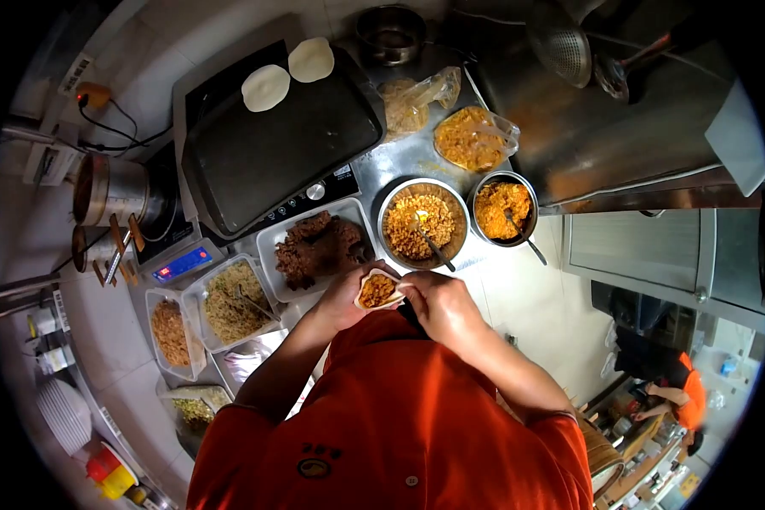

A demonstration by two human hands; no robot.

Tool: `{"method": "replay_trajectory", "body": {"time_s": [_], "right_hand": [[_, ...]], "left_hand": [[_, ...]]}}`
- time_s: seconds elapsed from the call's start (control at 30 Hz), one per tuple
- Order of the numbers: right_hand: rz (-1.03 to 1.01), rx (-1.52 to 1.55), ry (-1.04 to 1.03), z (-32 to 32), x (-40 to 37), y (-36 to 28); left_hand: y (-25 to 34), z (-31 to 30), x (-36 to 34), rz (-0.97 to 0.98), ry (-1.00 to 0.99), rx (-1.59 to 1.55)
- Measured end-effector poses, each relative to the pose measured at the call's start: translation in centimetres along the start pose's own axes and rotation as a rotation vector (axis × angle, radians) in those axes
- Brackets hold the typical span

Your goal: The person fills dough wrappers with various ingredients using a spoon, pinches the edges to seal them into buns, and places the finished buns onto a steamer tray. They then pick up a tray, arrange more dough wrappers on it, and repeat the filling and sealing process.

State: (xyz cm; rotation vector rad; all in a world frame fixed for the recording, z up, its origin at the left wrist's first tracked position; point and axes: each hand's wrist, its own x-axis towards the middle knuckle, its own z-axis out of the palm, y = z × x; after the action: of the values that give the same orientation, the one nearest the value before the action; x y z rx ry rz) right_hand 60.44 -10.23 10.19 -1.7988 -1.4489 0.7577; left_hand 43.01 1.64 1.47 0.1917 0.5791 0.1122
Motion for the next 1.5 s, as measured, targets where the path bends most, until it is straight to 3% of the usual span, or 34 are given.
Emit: {"method": "replay_trajectory", "body": {"time_s": [0.07, 0.1, 0.13, 0.2, 0.33, 0.43, 0.57, 0.67, 0.73, 0.9, 1.0, 1.07, 1.17, 1.33, 1.47, 1.5], "right_hand": [[0.086, -0.045, -0.051, 0.1, -0.4, -1.6], [0.234, -0.087, -0.187, -0.4, 0.2, -2.8], [0.234, -0.088, -0.187, -0.2, 0.6, -2.2], [0.035, 0.039, -0.012, 0.5, 1.2, -0.5], [-0.015, -0.025, -0.029, 0.4, 0.3, -0.9], [0.080, -0.036, -0.084, 0.9, 0.7, -1.5], [0.015, -0.002, -0.054, 0.5, 1.3, -0.6], [-0.019, 0.018, -0.043, 0.7, 1.1, -1.9], [0.158, 0.011, -0.111, 0.9, 1.1, -2.3], [0.000, 0.000, -0.100, 0.7, 1.7, -0.7], [0.152, -0.003, -0.111, 0.7, 1.5, -2.4], [0.119, 0.062, -0.051, 1.2, 2.0, -1.3], [0.022, 0.013, -0.103, 0.8, 2.5, -0.4], [0.124, 0.113, -0.018, 1.1, 2.2, -1.8], [0.056, 0.058, -0.097, 0.5, 2.8, -1.2], [0.039, 0.053, -0.061, 0.8, 2.4, -1.3]], "left_hand": [[-0.4, -2.5, 1.1, -0.017, -0.072, 0.030], [-0.6, -1.9, 1.2, 0.002, 0.021, 0.099], [-0.7, -1.4, 1.3, 0.022, 0.114, 0.169], [-0.4, -0.2, 0.4, 0.009, 0.145, 0.094], [0.3, -1.9, 0.7, -0.024, -0.048, 0.079], [-0.3, -1.0, 1.0, 0.031, 0.155, 0.154], [0.3, -1.2, 0.2, 0.074, 0.061, 0.119], [0.3, -2.5, 0.7, -0.002, 0.039, 0.124], [-0.1, -1.0, 0.8, 0.110, 0.196, 0.243], [1.0, -1.3, 0.3, 0.063, 0.096, 0.217], [0.3, -1.4, 0.8, 0.111, 0.125, 0.284], [0.1, -0.8, 0.5, 0.159, 0.177, 0.313], [0.7, -1.2, 0.3, 0.130, 0.105, 0.263], [0.2, -0.4, 0.6, 0.237, 0.177, 0.355], [1.1, -0.4, 0.0, 0.175, 0.094, 0.302], [1.0, -0.3, 0.1, 0.182, 0.184, 0.319]]}}
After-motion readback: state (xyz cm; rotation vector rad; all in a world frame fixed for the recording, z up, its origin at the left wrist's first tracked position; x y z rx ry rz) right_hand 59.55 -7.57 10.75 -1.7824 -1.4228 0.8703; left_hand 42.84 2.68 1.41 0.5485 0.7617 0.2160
